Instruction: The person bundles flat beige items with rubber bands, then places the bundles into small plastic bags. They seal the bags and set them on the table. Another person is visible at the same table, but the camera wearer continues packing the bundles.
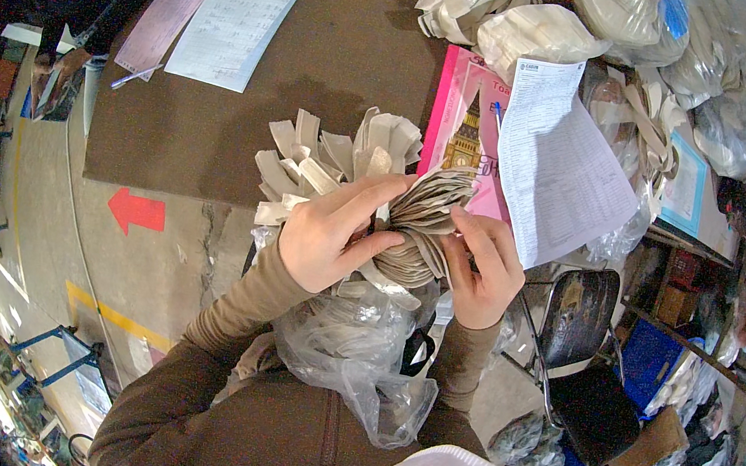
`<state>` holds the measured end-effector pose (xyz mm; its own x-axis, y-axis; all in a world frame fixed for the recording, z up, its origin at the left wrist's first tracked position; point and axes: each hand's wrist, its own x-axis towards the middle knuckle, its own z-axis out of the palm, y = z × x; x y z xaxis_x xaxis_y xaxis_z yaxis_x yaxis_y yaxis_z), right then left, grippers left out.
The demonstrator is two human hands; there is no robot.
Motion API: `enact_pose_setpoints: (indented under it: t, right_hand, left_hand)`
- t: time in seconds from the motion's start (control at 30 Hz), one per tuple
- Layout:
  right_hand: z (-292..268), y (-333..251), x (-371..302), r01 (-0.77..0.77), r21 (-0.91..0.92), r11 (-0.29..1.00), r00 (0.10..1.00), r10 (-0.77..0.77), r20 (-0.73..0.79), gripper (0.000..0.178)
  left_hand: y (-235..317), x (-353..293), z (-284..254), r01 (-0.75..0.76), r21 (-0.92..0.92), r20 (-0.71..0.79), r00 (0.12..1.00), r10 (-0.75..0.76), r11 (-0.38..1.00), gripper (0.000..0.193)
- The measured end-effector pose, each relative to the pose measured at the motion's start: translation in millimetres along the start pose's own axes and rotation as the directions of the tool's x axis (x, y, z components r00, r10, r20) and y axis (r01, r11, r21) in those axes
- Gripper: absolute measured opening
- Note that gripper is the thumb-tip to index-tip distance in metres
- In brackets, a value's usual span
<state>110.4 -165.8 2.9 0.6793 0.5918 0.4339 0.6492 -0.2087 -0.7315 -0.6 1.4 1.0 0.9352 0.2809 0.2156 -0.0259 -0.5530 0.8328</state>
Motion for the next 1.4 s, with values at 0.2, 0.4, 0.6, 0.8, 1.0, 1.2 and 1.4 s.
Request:
enact_pose_setpoints:
  t: [0.2,0.4,0.6,0.8,1.0,1.2,1.4]
  right_hand:
    - [4,3,-12,0.025,-0.081,0.996,0.991,-0.035,-0.130,0.031]
    - [-5,10,-9,0.065,0.002,0.998,0.995,-0.064,-0.070,0.020]
    - [-8,9,2,-0.048,0.061,0.997,0.998,0.045,0.045,0.019]
    - [-12,9,7,0.108,0.014,0.994,0.994,-0.108,0.033,0.022]
    - [-16,6,16,0.050,-0.056,0.997,0.995,-0.045,0.094,0.021]
    - [-14,6,13,0.047,-0.126,0.991,0.997,-0.039,0.065,0.020]
    - [-11,6,7,0.025,-0.116,0.993,1.000,-0.027,-0.014,0.015]
  left_hand:
    - [1,-1,0,0.011,0.034,-0.011,1.000,-0.011,0.999,0.060]
    - [1,-1,1,-0.014,0.041,-0.031,0.999,0.015,0.999,0.060]
    - [1,0,0,0.008,0.037,-0.012,1.000,-0.008,0.999,0.059]
    - [1,0,0,0.002,0.020,-0.016,1.000,-0.002,1.000,0.058]
    - [3,-1,3,-0.012,0.021,0.006,1.000,0.012,1.000,0.058]
    - [7,2,5,-0.011,0.004,0.009,1.000,0.011,1.000,0.058]
    - [4,1,5,0.002,0.001,-0.007,1.000,-0.002,1.000,0.059]
